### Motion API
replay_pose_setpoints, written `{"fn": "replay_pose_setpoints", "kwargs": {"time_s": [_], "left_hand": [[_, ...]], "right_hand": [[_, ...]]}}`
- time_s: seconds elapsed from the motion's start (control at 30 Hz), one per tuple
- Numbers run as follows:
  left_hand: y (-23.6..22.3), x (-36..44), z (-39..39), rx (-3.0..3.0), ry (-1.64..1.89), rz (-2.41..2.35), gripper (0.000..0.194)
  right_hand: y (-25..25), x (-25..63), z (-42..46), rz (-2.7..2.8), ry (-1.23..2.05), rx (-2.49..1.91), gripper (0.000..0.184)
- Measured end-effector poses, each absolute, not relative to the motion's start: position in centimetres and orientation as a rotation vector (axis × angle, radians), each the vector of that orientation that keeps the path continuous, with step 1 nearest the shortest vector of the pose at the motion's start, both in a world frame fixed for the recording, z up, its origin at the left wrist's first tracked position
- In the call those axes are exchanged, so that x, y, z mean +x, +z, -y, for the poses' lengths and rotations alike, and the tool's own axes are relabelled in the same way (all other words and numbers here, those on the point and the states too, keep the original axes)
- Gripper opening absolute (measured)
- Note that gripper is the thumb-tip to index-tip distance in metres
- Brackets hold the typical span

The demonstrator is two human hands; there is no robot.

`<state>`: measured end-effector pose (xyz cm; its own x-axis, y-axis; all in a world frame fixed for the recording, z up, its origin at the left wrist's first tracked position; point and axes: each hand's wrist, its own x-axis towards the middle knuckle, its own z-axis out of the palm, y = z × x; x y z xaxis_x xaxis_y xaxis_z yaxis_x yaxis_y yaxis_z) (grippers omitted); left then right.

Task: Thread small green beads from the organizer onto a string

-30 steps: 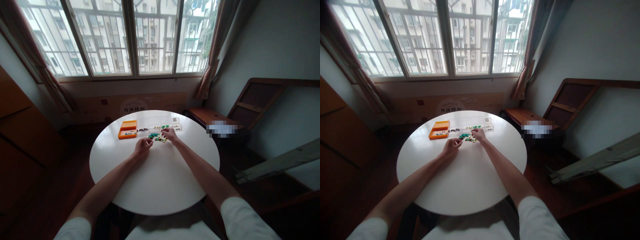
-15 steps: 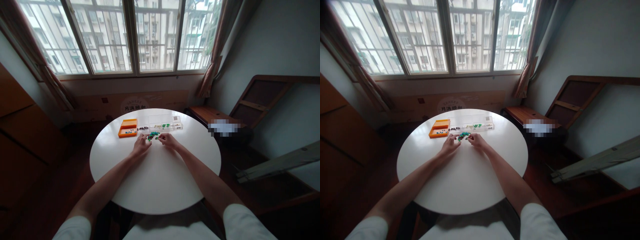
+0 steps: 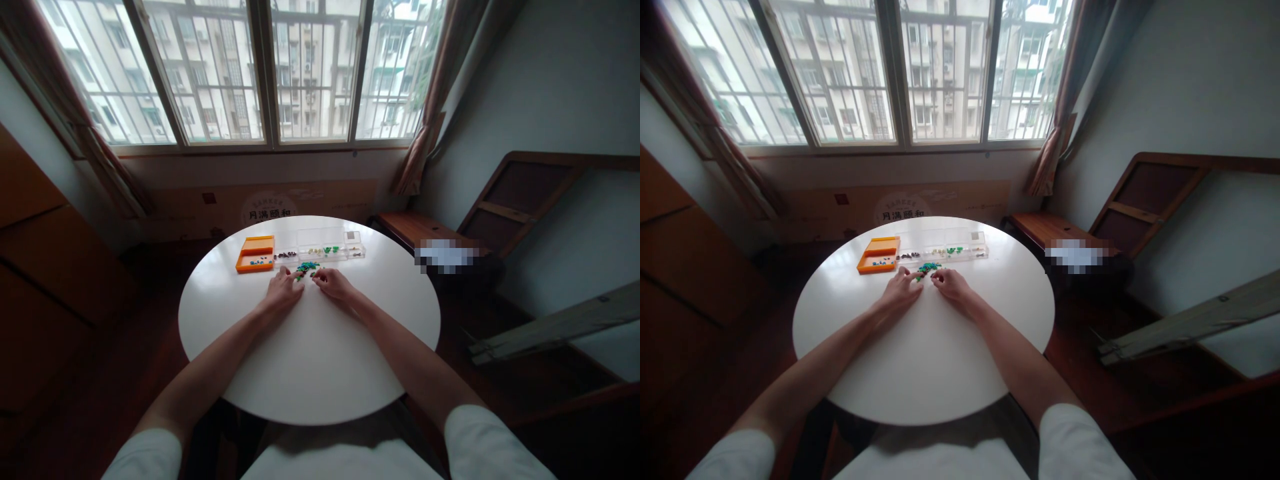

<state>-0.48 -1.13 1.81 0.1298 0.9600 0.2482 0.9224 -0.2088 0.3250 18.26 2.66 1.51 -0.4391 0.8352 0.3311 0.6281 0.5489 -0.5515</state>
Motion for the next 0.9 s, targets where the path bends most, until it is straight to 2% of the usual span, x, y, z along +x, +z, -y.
{"fn": "replay_pose_setpoints", "kwargs": {"time_s": [0.23, 0.43, 0.9], "left_hand": [[1.38, -0.85, 0.81, 2.313, 0.647, -1.834, 0.043], [1.40, -0.72, 1.05, 2.300, 0.849, -1.593, 0.023], [1.64, -0.36, 1.38, 2.239, 0.907, -1.557, 0.014]], "right_hand": [[1.51, 18.21, -2.64, 2.236, 0.443, -1.229, 0.021], [1.71, 18.19, -2.45, 2.237, 0.454, -1.238, 0.021], [2.01, 17.67, -2.13, 2.128, 0.619, -1.061, 0.021]]}}
